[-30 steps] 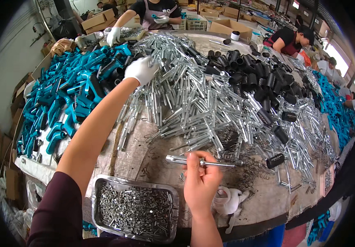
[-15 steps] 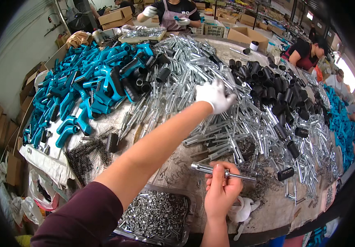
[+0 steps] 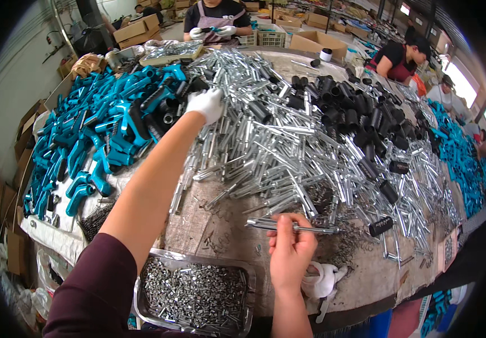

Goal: The person assembles tools by inserting metal rods, springs, and pins into metal cylinders and attaching plastic handles to the assemblies.

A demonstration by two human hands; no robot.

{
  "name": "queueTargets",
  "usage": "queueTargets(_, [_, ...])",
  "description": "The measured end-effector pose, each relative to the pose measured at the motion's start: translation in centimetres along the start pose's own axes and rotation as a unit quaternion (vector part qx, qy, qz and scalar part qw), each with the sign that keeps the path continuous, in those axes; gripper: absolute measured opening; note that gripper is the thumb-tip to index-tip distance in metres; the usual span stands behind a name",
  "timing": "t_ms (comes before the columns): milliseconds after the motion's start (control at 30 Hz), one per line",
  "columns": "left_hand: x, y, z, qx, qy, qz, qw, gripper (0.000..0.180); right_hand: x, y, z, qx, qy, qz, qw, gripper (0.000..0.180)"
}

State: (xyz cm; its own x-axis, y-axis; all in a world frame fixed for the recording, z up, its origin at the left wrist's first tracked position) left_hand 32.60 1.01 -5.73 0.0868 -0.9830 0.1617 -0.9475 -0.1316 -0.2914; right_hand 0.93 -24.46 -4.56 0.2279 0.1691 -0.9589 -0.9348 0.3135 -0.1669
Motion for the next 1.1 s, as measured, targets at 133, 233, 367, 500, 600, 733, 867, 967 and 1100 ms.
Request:
queueTargets(133, [0.3, 1.7, -0.7, -0.078, -0.167, 0.020, 0.983, 0.044, 0.3, -0.1, 0.0, 0.000, 0.013, -0.001, 1.000, 0.018])
queueTargets(233, [1.5, 0.8, -1.9, -0.182, -0.237, 0.048, 0.953, 0.050, 0.1, -0.1, -0.3, 0.006, 0.018, -0.004, 1.000, 0.017])
queueTargets(367, [0.6, 1.0, -1.4, -0.209, -0.235, 0.087, 0.945, 0.050, 0.5, -0.3, -0.4, -0.022, 0.048, -0.022, 0.998, 0.019])
queueTargets(500, [-0.2, 3.4, -5.5, -0.002, -0.144, 0.112, 0.983, 0.046, 0.5, 0.0, 0.3, -0.018, 0.030, -0.003, 0.999, 0.022])
queueTargets(600, [2.5, 5.9, -10.2, 0.090, -0.043, 0.098, 0.990, 0.035, 1.3, -0.2, -0.2, -0.016, 0.015, -0.056, 0.998, 0.024])
queueTargets(733, [4.0, 10.3, -16.4, 0.275, -0.002, 0.184, 0.944, 0.022, 1.9, 0.0, -0.3, -0.027, 0.006, -0.080, 0.996, 0.027])
queueTargets(867, [2.9, 17.6, -17.9, 0.103, 0.230, 0.137, 0.958, 0.019, 1.2, 0.3, 0.1, -0.075, -0.065, -0.014, 0.995, 0.035])
queueTargets(967, [-0.6, 24.8, -15.6, -0.072, 0.428, 0.043, 0.900, 0.053, 1.0, 0.5, 0.3, -0.123, -0.131, 0.066, 0.981, 0.041])
queueTargets(1100, [-1.4, 30.6, -16.3, -0.254, 0.593, -0.034, 0.763, 0.065, -0.5, 1.3, 0.7, -0.169, -0.233, 0.027, 0.957, 0.038])
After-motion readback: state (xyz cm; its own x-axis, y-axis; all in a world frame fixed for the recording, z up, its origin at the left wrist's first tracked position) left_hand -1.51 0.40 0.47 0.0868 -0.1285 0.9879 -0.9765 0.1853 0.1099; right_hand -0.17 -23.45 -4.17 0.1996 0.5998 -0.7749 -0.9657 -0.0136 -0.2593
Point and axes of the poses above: each hand's wrist, its own y-axis away from the middle knuckle, its own z-axis out of the palm, x = y × z, the point moved 2 cm from there along -y, towards the middle knuckle, and after that the axes turned 12 degrees about -z, right-handed, at the moved point
